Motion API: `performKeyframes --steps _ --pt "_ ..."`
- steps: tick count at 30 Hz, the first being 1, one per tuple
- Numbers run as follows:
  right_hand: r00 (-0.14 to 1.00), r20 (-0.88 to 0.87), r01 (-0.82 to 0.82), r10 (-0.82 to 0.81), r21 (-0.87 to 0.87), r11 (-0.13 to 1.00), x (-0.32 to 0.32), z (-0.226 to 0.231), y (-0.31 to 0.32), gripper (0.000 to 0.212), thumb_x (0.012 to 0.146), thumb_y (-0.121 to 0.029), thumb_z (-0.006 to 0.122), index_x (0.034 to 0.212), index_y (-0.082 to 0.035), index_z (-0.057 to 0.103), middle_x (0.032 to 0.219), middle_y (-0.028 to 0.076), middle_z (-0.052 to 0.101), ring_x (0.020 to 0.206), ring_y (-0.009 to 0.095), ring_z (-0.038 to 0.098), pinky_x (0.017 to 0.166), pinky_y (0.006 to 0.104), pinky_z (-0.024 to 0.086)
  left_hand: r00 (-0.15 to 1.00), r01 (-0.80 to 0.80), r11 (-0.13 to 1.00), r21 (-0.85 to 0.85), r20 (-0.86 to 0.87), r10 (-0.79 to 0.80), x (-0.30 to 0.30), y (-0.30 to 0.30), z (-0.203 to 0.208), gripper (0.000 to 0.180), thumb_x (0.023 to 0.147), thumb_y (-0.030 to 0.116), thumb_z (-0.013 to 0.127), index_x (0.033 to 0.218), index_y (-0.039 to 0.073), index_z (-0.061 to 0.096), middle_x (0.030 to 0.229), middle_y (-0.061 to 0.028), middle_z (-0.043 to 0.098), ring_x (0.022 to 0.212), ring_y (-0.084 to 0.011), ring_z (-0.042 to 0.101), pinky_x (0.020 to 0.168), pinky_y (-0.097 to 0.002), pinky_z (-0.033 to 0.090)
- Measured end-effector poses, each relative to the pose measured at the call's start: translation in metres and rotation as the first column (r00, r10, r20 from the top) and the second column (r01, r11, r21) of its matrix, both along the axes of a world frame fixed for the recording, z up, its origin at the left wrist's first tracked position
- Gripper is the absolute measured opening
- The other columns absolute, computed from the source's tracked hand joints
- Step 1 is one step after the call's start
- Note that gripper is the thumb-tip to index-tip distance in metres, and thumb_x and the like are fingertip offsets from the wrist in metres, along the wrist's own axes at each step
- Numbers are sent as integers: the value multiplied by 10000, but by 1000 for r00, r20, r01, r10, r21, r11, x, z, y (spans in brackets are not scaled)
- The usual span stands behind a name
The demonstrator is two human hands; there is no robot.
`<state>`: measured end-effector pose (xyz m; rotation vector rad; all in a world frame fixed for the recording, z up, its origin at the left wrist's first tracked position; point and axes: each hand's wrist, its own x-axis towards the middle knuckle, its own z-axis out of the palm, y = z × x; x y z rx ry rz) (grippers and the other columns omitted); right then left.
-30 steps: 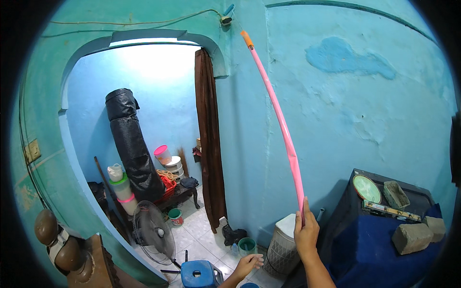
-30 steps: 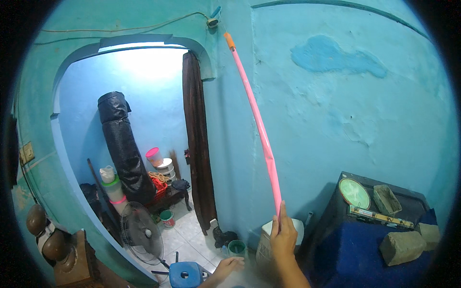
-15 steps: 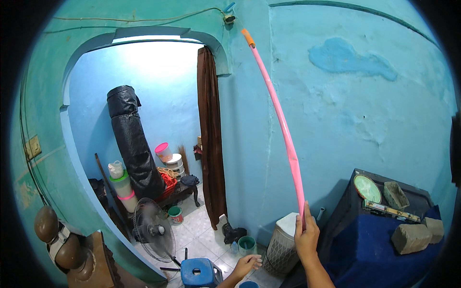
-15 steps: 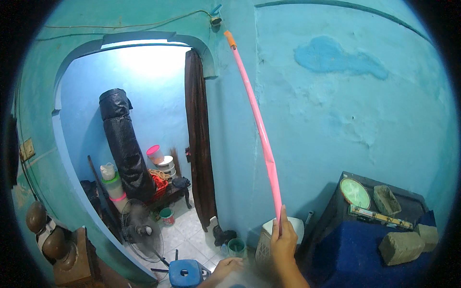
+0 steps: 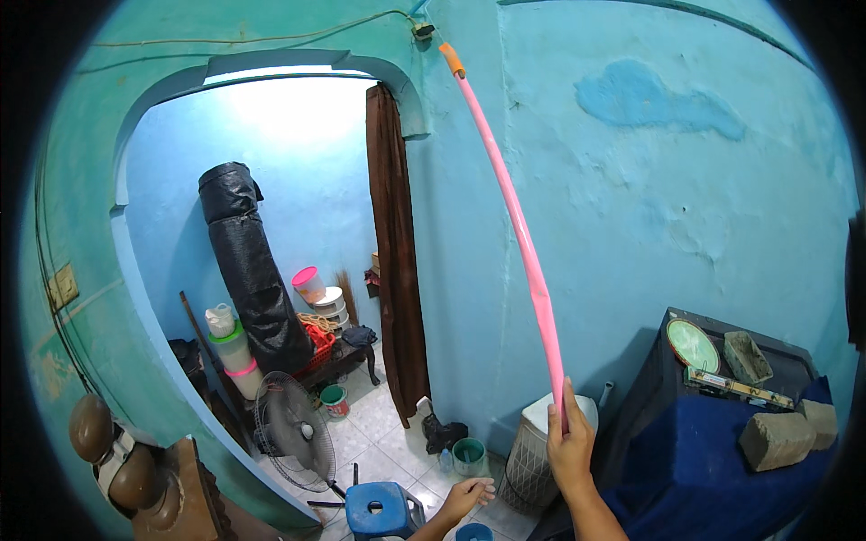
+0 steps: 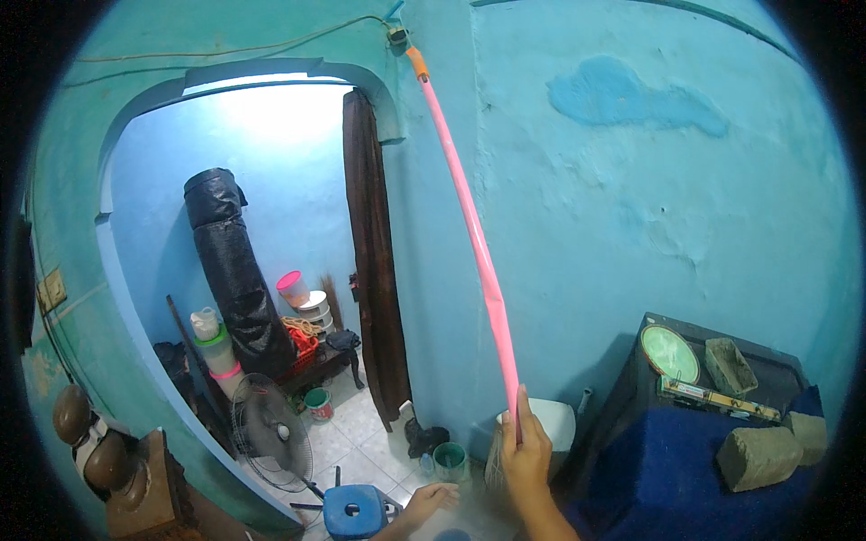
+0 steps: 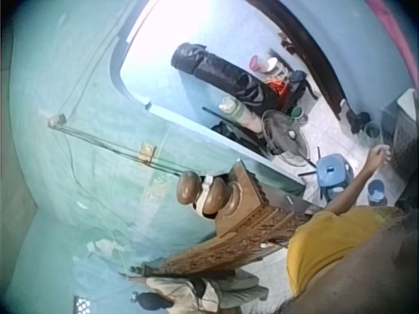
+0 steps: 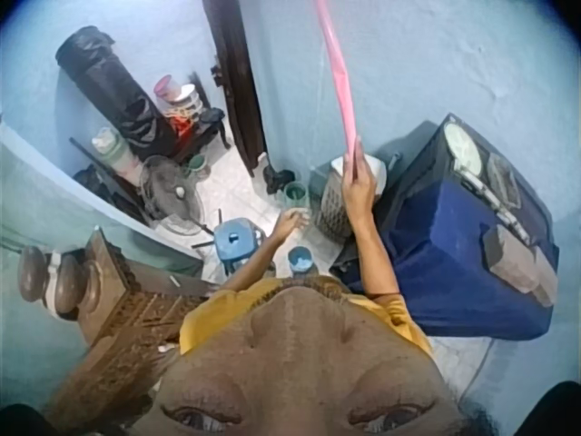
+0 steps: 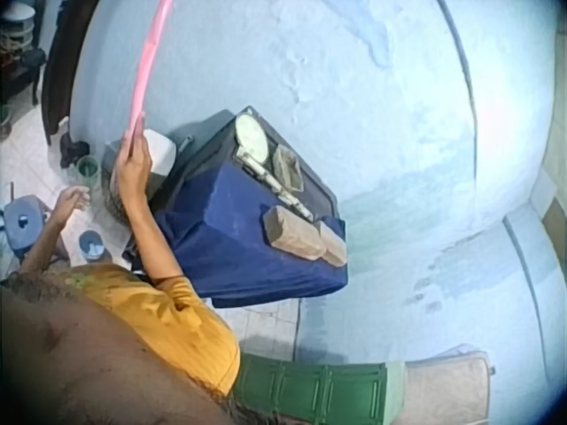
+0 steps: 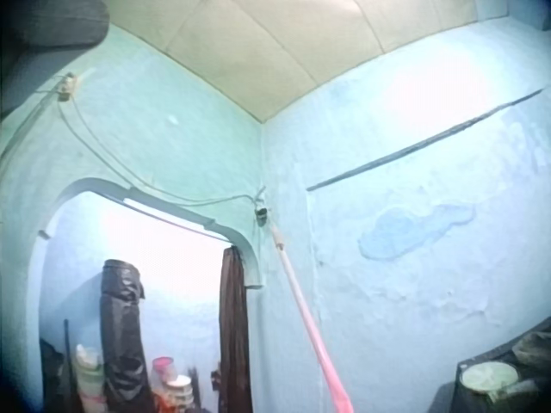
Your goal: The person paints the upper sections of a teal wall using a pink extension pole with a roller. They repeatedly dip the roller into a blue paint bucket and apply paint to the wall near the ceiling and doorway arch.
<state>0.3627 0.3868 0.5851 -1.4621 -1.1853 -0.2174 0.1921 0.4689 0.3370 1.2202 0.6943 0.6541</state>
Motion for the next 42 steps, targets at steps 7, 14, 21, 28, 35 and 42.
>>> performKeyframes --steps 7,14,21,28,35,42 --pt "997 63 49 -50 22 999 3 5 11 505 919 -67 613 1409 -75 490 796 151 630 659 235 606 618 355 489 998 14 999 -42 -55 -16 6 -10 17 325 1025 164 470 1269 -25 572 1069 -114 665 927 -164 655 765 -269 517" --pt "995 26 95 -98 86 992 8 -30 2 460 941 -97 600 1379 -5 493 861 172 640 695 229 592 666 324 486 999 43 998 -44 -10 -44 13 -11 21 327 1027 170 466 1265 -28 573 1059 -105 665 922 -159 652 768 -265 514" --pt "995 -97 10 -18 -83 996 15 -78 -77 326 932 -140 613 1217 4 546 926 193 658 763 291 651 703 356 502 989 14 994 106 148 -30 39 10 76 328 1038 180 441 1254 -38 557 1085 -145 654 935 -197 661 797 -304 536" --pt "971 -237 -53 -8 -249 967 7 -97 -195 254 926 -182 660 1116 -19 621 811 115 648 713 153 589 676 300 499 915 -19 946 324 387 -114 75 33 214 446 1057 314 394 1263 -55 537 1066 -115 653 915 -180 650 794 -305 521" --pt "967 -236 -7 -97 -404 915 22 -119 -297 226 917 -167 672 1087 -25 626 760 102 636 667 136 570 626 299 491 773 -189 938 290 633 -39 93 43 285 514 1058 341 365 1387 -52 389 1182 -163 585 986 -267 649 831 -378 528" --pt "978 -155 26 -137 -562 827 49 -114 -368 175 911 -136 658 1054 -37 641 674 88 592 564 138 526 533 294 449 905 -202 959 198 412 105 91 37 208 293 1033 205 472 1193 -34 527 994 -109 639 870 -203 667 759 -329 551"
